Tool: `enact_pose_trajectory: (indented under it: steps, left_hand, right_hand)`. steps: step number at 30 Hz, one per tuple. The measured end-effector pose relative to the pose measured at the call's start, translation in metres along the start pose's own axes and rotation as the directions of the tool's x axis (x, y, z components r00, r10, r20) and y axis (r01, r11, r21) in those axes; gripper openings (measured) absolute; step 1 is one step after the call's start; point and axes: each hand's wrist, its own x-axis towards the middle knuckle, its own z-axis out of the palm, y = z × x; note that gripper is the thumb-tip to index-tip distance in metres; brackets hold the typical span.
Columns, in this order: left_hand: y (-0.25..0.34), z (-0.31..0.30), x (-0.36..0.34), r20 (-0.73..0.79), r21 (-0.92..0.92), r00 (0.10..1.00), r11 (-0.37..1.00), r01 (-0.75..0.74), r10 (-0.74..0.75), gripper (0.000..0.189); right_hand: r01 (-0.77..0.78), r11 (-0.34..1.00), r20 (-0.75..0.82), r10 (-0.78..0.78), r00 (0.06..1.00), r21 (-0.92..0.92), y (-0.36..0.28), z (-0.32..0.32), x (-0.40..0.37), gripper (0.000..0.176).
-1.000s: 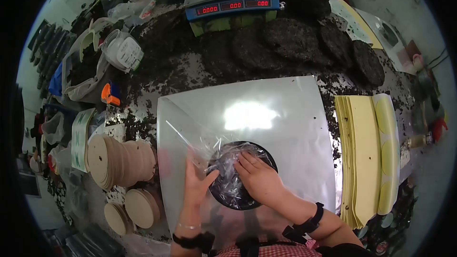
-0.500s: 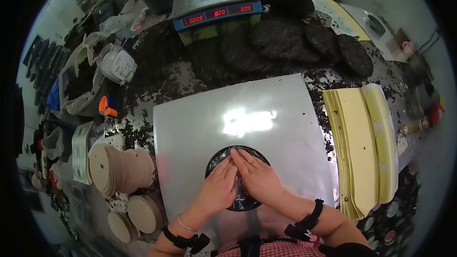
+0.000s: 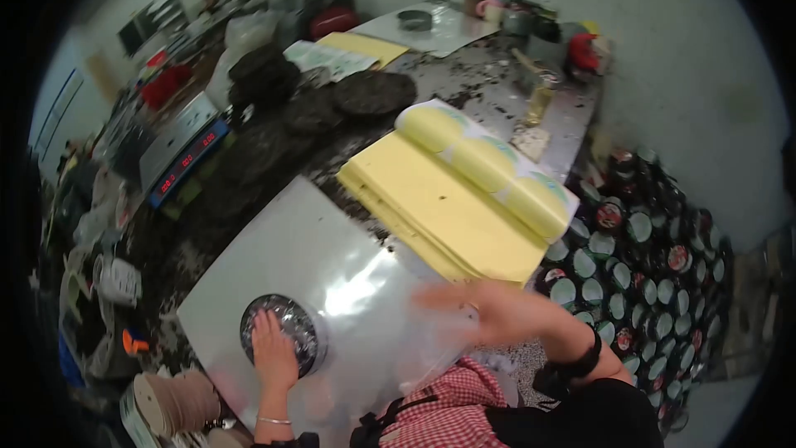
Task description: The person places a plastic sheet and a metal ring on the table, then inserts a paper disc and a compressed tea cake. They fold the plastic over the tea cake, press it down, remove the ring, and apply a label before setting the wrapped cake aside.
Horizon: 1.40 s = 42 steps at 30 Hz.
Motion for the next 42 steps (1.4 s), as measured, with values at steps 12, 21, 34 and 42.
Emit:
enact_pose_trajectory:
  steps: [12,21,34,42]
  left_hand:
    - [-0.010,0.003,0.002,0.055,0.035,0.998,0.999,0.008,-0.010,0.072]
    - [-0.013,0.001,-0.003,0.004,0.050,0.998,0.997,-0.055,0.055,0.070]
    - [0.007,-0.010,-0.014,-0.282,-0.062,0.959,0.997,-0.050,0.030,0.058]
    - [-0.002,-0.011,-0.009,-0.213,-0.187,0.977,0.980,-0.067,0.026,0.062]
  right_hand:
    - [-0.428,0.904,-0.581,0.337,0.741,-0.021,0.218,-0.009,-0.118,0.033]
    - [-0.457,0.372,-0.584,-0.405,0.704,-0.808,0.288,-0.063,-0.094,0.026]
    - [-0.052,0.911,-0.913,0.407,-0.037,0.408,0.258,-0.278,-0.249,0.068]
    - [0.293,0.842,0.033,-0.313,0.949,-0.454,0.062,0.151,0.140,0.069]
